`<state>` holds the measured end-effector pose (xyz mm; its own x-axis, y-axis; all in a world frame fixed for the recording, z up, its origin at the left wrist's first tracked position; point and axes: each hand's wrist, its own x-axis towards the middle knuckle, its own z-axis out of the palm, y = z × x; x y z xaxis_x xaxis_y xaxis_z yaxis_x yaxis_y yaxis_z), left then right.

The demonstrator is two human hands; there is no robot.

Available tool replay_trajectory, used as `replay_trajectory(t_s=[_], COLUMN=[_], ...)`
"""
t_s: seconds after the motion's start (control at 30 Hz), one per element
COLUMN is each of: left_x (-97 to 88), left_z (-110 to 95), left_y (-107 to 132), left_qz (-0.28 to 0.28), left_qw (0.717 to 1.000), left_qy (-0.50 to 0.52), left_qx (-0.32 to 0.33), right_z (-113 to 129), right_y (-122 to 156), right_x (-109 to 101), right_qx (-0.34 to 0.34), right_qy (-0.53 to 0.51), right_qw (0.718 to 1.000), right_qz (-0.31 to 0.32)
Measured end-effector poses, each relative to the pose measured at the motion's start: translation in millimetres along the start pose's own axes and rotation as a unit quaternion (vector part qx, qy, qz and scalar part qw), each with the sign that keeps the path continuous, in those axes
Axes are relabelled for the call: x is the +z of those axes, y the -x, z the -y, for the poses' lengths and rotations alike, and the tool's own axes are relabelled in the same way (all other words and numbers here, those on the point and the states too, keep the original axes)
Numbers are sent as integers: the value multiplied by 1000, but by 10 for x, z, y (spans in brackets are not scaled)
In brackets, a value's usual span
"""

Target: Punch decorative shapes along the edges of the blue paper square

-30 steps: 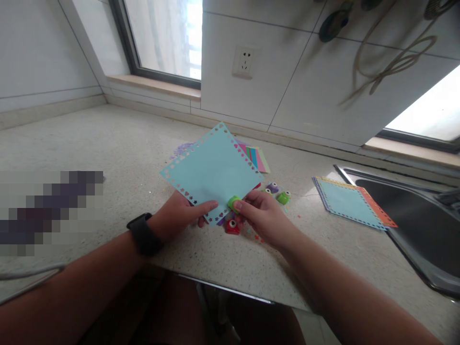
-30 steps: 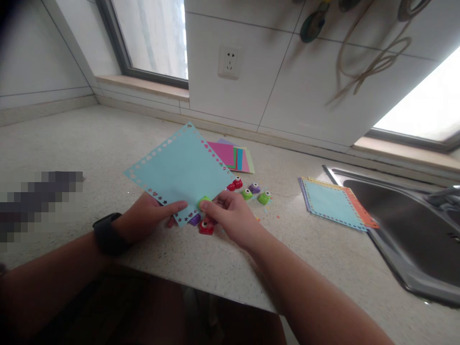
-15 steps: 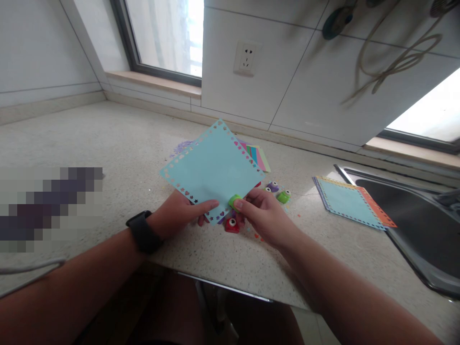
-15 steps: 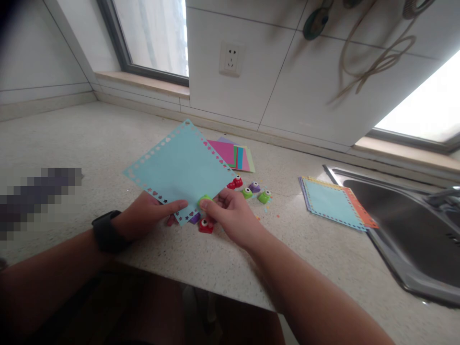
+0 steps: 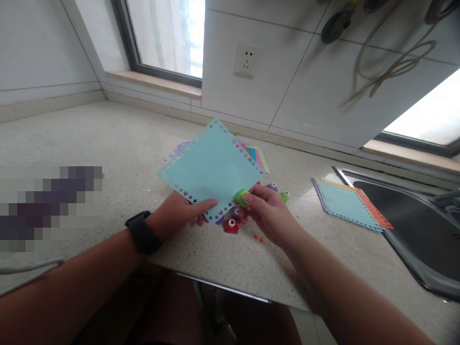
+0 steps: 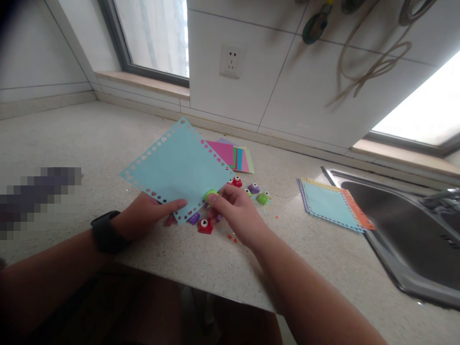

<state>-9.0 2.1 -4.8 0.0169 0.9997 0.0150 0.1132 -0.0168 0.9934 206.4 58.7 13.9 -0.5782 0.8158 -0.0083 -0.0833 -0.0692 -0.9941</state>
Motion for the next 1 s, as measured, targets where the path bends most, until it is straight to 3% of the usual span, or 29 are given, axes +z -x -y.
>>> replay_trajectory(t_s=[0.23, 0.43, 0.63, 0.83, 1.0], left_x=[-18, -18, -15, -20, -37], left_z=[-3, 10, 32, 51, 116], left_y=[-10, -8, -18, -27, -40], left_qz=[-4, -2, 3, 3, 12], left_qw=[1000, 1000, 999, 997, 997], left_qy=[3, 29, 53, 73, 71], left_qx=[5, 6, 12, 18, 17], right_z=[76, 61, 60, 65, 109], right_y=[-37, -61, -121, -145, -125], right_x=[-171, -343, -481, -561, -560], right_qx=[-40, -84, -63, -16, -10], right_qy=[1, 144, 301, 501, 564], right_qw=[996, 980, 939, 851, 814], right_qz=[-75, -108, -152, -156, -140])
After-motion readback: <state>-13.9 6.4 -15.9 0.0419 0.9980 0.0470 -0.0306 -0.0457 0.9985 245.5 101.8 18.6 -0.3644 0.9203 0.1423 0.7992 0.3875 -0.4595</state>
